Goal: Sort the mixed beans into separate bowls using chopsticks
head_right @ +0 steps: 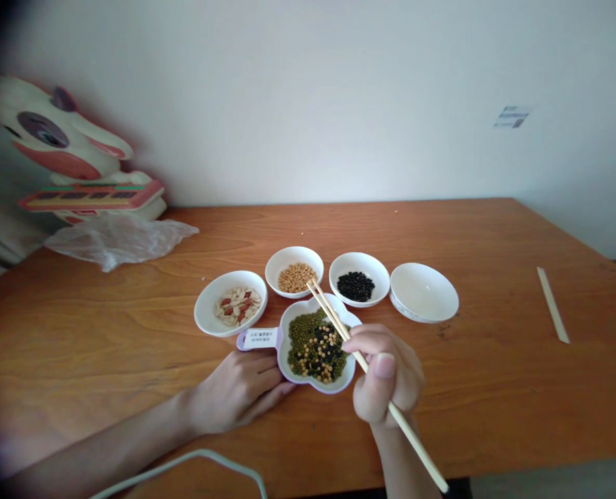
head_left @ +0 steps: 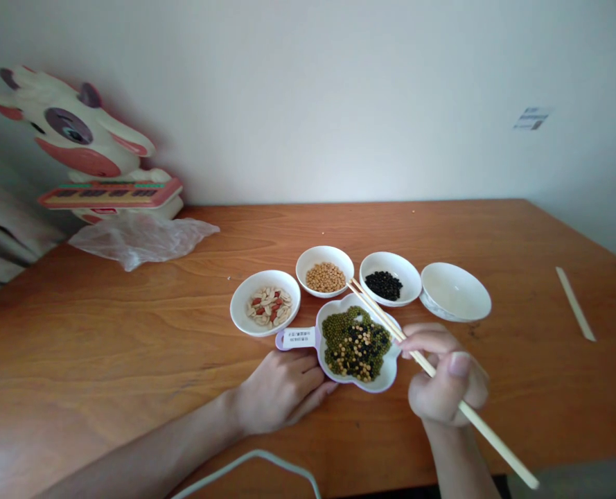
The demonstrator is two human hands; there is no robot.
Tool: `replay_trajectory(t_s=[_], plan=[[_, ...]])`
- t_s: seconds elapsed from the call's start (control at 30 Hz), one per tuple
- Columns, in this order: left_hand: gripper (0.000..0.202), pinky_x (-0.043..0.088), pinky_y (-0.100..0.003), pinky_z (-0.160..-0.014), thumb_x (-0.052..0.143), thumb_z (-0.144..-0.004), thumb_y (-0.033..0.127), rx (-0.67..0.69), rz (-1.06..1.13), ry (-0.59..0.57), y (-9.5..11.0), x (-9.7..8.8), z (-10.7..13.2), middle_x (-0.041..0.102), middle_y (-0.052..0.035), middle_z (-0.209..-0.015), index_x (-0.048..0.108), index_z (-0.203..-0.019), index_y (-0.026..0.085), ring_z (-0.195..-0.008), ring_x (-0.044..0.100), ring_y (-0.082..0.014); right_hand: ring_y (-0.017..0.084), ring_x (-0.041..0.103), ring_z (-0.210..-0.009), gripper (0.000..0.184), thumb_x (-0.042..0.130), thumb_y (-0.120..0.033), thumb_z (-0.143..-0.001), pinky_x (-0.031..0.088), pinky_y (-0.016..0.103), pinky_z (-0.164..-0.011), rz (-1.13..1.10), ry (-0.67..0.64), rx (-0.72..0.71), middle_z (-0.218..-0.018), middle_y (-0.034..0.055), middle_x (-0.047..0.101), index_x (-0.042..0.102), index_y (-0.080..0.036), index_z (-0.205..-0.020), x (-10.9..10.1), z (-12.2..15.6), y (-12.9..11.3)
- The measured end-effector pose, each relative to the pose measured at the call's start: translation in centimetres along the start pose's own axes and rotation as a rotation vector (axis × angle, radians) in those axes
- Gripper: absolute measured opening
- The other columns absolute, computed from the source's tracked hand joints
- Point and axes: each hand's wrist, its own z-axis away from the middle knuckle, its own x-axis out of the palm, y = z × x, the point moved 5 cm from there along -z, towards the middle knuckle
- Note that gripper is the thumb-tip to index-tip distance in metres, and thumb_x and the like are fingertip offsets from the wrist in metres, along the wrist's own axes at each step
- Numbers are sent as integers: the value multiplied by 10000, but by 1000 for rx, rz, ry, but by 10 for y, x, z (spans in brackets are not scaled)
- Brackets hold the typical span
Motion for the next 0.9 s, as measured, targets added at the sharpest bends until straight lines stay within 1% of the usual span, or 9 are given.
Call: replay_trajectory(t_s=[0.13,0.2,0.27,0.33,0.43,0.53,0.6,0.77,0.9], plan=[[273,539,-341,-691,501,-1109,243,11,-29,3,1,2,0,731,-60,-860,705,-944,171,-757,670,-200,202,678,-708,404,381,-285,-1111,509,361,-635,84,-164,33,-771,49,695,718,-222,-897,26,-17,5],[271,544,-342,-703,494,-1110,244,18,-40,10,2,2,0,732,-62,-860,705,-955,172,-765,671,-203,178,644,-676,405,383,-299,-1116,490,349,-643,121,-228,83,-771,38,689,708,-220,-889,33,-21,11],[277,548,-336,-712,488,-1114,245,17,-47,22,3,1,0,732,-63,-856,704,-957,173,-768,672,-200,172,624,-661,420,380,-325,-1118,475,343,-628,125,-243,116,-776,39,693,710,-218,-880,34,-20,16],[283,546,-327,-702,487,-1117,249,15,-49,32,3,1,0,729,-61,-843,703,-951,172,-757,669,-194,178,622,-646,442,380,-355,-1115,466,347,-600,88,-200,121,-769,45,697,715,-217,-862,29,-15,19],[283,531,-313,-671,491,-1117,255,17,-48,28,2,0,0,722,-55,-827,702,-946,171,-727,657,-183,210,653,-659,511,360,-414,-1108,461,363,-579,42,-65,133,-717,58,676,722,-217,-806,11,-2,19],[292,526,-314,-671,489,-1118,258,13,-43,8,0,1,1,719,-55,-827,699,-934,171,-723,656,-181,232,649,-646,589,353,-483,-1090,445,370,-560,11,113,222,-640,66,637,718,-218,-711,-14,14,19],[295,527,-318,-679,489,-1118,257,11,-34,-5,0,2,1,720,-56,-836,698,-927,174,-731,659,-183,239,633,-629,616,361,-521,-1075,445,372,-565,-21,175,275,-590,66,613,709,-218,-667,-28,23,18],[306,513,-324,-673,485,-1120,261,-3,-3,-18,-2,2,1,715,-53,-846,683,-904,174,-732,663,-183,223,598,-604,690,338,-631,-1067,446,355,-567,-98,131,306,-571,59,618,728,-216,-676,-47,37,16],[268,518,-339,-704,493,-1118,264,-19,22,-36,-4,4,2,726,-48,-883,679,-943,181,-766,679,-190,210,590,-584,757,296,-704,-1059,437,340,-535,-96,49,385,-572,51,608,715,-218,-657,-43,40,17]])
